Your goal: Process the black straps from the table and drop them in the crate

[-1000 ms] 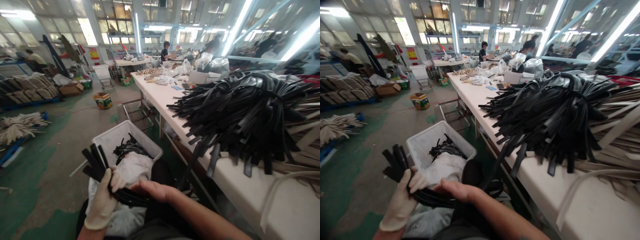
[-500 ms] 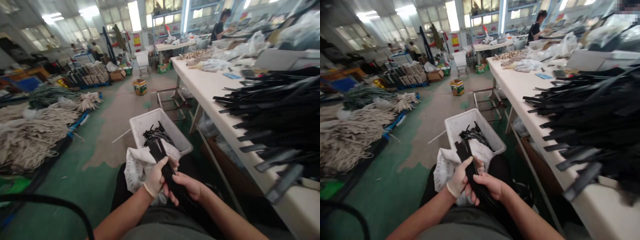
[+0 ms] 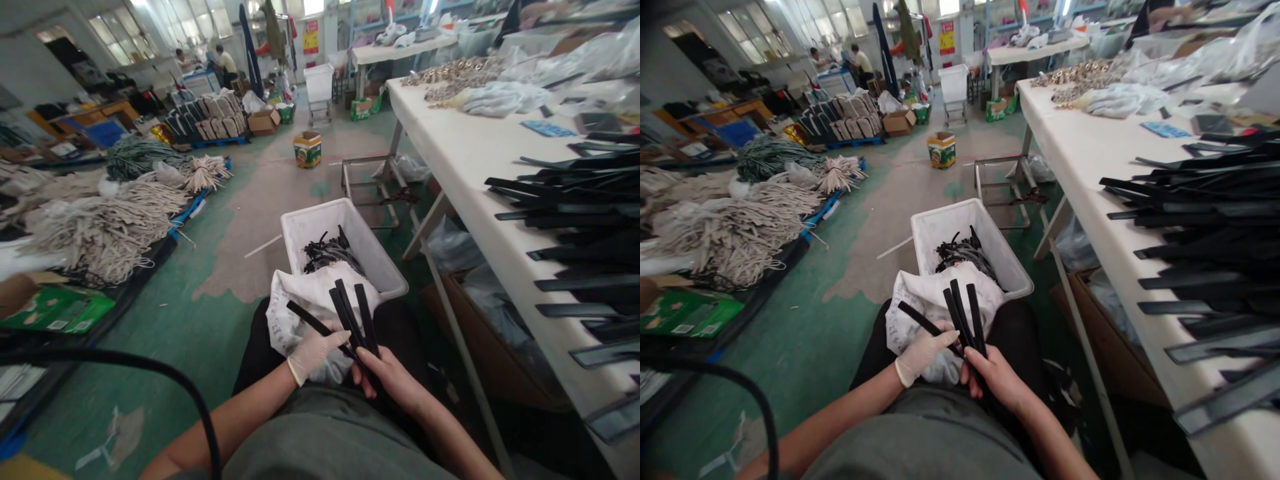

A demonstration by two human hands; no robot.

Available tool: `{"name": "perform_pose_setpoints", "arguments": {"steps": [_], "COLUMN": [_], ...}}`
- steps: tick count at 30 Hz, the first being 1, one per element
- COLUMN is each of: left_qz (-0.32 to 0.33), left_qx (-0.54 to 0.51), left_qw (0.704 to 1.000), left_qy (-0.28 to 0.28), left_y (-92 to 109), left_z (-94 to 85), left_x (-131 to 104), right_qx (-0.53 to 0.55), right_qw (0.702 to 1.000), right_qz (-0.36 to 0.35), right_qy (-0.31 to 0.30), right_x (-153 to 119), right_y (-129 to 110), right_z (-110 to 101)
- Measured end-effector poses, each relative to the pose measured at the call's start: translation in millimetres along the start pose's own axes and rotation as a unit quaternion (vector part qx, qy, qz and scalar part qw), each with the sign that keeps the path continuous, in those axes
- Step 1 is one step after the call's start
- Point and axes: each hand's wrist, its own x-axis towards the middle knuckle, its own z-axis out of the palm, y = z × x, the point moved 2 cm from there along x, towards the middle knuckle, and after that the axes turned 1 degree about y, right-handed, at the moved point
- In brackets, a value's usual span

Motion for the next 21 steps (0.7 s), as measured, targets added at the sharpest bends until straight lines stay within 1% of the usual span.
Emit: {"name": "perform_pose_setpoints", "arguments": {"steps": [2, 4, 5, 7, 9, 12, 14, 17, 19, 21], "left_qz": [-0.015, -0.033, -0.038, -0.033, -0.013, 0.025, 0.039, 0.035, 0.006, -0.025], "left_qx": [-0.056, -0.103, -0.111, -0.082, -0.029, 0.045, 0.072, 0.089, 0.116, 0.164], "left_qw": [0.997, 0.991, 0.989, 0.994, 0.998, 0.998, 0.996, 0.995, 0.993, 0.986], "left_qy": [0.049, 0.084, 0.088, 0.070, 0.046, 0.042, 0.044, 0.017, -0.015, -0.031], "left_y": [5, 8, 8, 8, 7, 10, 14, 18, 15, 8], "left_z": [-8.3, -15.1, -16.5, -14.5, -7.9, 1.7, 4.0, -0.4, -8.9, -21.5], "left_x": [1, 4, 6, 8, 10, 15, 20, 33, 42, 50], "right_qx": [-0.002, 0.024, 0.041, 0.067, 0.054, 0.017, 0.026, 0.057, 0.074, 0.087], "right_qw": [1.000, 0.999, 0.997, 0.994, 0.995, 0.997, 0.996, 0.994, 0.993, 0.989], "right_qz": [0.019, 0.043, 0.052, 0.055, 0.043, 0.032, 0.033, 0.029, 0.018, 0.006], "right_qy": [-0.012, 0.011, 0.030, 0.062, 0.068, 0.068, 0.080, 0.087, 0.092, 0.120], "right_x": [-5, -8, -8, -6, 1, 12, 17, 16, 12, 6], "right_y": [1, 1, -1, -7, -14, -20, -19, -17, -18, -18], "right_z": [-5, -9, -11, -12, -9, 0, 5, 4, -5, -20]}}
